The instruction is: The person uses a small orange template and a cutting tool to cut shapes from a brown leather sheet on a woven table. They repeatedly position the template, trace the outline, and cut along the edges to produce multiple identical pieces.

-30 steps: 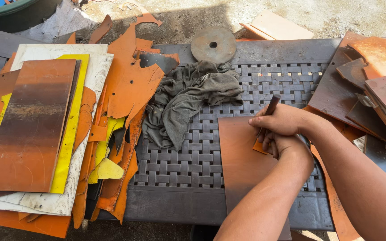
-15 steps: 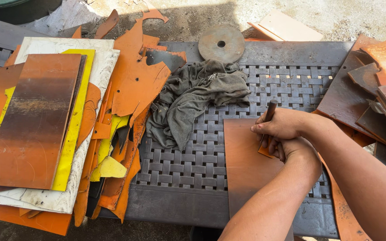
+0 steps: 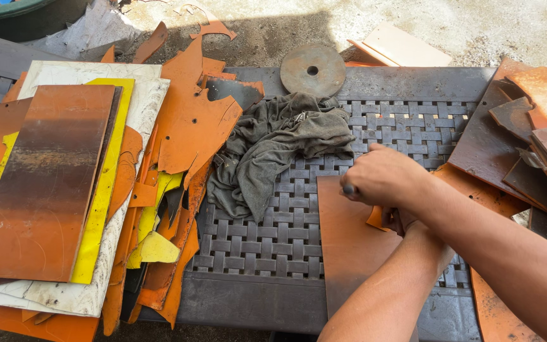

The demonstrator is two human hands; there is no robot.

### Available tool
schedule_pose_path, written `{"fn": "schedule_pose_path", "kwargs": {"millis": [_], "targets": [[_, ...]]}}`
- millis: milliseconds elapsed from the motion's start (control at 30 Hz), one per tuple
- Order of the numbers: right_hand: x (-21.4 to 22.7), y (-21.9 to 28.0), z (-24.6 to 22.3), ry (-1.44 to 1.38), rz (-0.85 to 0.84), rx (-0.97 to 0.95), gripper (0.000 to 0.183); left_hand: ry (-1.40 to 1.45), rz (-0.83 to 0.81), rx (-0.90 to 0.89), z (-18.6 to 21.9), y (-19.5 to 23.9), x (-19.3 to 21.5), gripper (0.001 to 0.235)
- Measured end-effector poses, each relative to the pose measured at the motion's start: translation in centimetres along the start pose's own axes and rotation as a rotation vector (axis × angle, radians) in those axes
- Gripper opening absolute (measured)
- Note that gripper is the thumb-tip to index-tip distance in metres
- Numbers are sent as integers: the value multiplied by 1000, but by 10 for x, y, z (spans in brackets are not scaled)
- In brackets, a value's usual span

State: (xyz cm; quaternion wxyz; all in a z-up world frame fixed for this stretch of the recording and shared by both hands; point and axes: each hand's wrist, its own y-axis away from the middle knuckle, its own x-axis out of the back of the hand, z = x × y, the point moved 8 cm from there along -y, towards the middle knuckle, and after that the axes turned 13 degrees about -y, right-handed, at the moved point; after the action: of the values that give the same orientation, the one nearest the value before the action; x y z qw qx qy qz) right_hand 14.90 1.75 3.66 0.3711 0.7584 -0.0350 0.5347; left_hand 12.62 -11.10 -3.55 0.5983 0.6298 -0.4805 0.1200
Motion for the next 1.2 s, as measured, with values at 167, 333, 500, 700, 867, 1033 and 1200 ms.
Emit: {"fn": "schedule_pose_path", "kwargs": {"millis": [167,333,500,700,867,1033,1200], "targets": [[7,5,13,-239,166,16,44,13,10,5,7,-3,3,23],[-3,-5,83,-970,321,-264,39,-4,21,36,1,1,-1,24],[-31,-18,110,-1141,272,-374,39,22,14,-65,2,7,0,18],[-39,-26,114,-1166,223,-311,41,69,2,-100,3,7,0,17],[-30,-28,114,-937,240,-243,41,59,-7,-40,2,4,-2,20],[-35,-1,139,-1165,364,-374,45,-20,21,43,-9,9,-1,33],[-55,80,138,-1315,771,-389,41,156,51,-8,-15,19,-8,32]]}}
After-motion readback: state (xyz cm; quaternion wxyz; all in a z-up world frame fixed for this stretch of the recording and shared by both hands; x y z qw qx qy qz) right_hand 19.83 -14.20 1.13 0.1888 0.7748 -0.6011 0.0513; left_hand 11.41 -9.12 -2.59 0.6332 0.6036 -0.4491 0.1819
